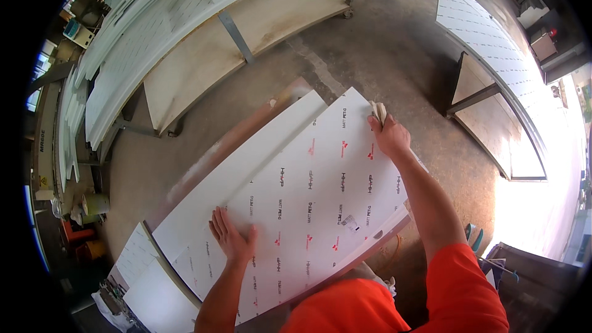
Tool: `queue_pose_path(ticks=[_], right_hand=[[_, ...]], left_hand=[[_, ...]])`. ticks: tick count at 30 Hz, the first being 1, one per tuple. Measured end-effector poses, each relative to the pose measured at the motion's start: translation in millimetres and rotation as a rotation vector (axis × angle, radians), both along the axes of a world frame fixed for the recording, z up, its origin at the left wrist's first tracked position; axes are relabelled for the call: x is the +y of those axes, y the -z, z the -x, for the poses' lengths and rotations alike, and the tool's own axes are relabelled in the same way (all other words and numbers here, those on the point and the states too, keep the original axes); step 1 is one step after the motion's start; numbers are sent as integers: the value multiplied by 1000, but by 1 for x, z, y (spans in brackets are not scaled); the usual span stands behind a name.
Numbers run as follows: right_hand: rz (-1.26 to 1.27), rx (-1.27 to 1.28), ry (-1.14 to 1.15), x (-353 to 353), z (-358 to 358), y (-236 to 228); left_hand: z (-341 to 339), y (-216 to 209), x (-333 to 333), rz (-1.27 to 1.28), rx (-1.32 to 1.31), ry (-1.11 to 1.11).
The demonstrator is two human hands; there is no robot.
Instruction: The person cleans white wooden panels by blowing dust off with an air gun and then wiping them with a cloth.
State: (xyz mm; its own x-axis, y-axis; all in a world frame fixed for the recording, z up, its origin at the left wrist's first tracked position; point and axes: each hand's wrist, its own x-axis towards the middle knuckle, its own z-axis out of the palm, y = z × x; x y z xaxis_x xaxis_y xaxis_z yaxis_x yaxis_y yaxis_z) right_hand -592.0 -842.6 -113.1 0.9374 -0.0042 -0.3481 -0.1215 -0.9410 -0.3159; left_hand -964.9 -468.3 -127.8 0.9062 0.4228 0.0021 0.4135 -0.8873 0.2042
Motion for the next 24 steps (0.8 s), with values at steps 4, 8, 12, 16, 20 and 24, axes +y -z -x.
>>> queue_pose_path(ticks=[4,8,12,16,20,24], right_hand=[[67,-81,158,-67,65,7],[34,-123,287,-100,124,-4],[45,-137,352,-107,162,0],[55,-185,373,-115,187,22],[-12,-51,384,-146,192,12],[-103,43,353,-149,192,14]], left_hand=[[-6,-3,-1,-7,12,-72],[-17,-2,0,33,-10,-17],[-8,-7,16,-14,-49,13],[19,1,14,-61,-43,-70],[12,35,-18,-47,-32,-84],[19,5,-80,12,-2,-85]])
